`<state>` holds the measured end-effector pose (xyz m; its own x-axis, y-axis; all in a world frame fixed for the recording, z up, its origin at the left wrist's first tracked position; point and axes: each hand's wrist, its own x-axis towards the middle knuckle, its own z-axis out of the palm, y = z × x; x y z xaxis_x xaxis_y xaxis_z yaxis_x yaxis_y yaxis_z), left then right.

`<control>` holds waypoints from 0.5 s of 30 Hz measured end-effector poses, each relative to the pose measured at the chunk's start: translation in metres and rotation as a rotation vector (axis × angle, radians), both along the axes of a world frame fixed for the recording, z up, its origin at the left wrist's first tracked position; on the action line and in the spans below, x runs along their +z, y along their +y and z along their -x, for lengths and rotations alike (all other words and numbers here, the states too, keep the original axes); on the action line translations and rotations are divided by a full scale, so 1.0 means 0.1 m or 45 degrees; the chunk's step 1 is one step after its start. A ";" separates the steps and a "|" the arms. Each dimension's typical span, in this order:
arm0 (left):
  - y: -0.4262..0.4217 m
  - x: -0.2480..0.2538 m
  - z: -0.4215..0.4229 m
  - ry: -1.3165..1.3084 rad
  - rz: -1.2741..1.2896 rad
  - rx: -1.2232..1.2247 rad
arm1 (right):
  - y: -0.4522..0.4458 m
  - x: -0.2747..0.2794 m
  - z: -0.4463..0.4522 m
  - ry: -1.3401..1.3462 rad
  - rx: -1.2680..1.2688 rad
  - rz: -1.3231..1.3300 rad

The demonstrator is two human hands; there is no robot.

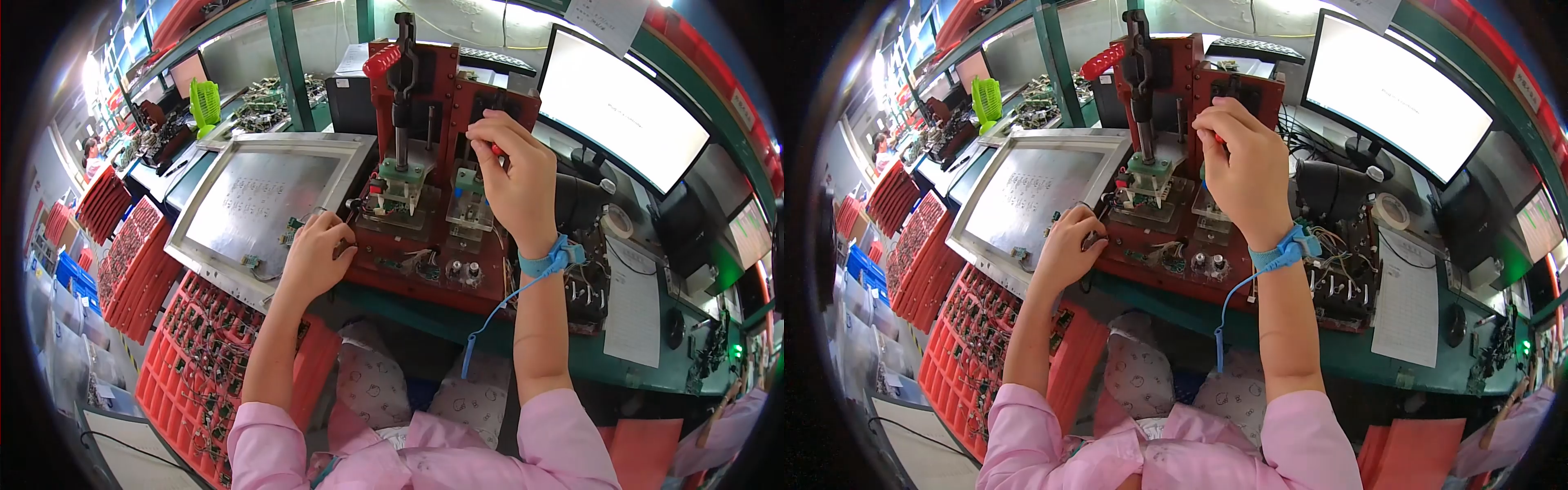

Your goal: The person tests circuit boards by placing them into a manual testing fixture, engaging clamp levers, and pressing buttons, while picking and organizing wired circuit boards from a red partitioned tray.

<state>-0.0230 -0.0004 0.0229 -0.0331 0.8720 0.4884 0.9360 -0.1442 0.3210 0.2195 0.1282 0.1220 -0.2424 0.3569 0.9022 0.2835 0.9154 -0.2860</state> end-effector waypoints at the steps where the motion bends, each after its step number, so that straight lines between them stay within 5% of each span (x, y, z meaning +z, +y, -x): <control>1: 0.00 0.00 0.00 -0.004 -0.002 -0.003 | 0.00 0.00 0.00 0.006 0.003 -0.007; 15: 0.05 -0.01 0.02 0.016 -0.022 -0.058 | -0.01 0.00 0.01 0.029 0.010 0.005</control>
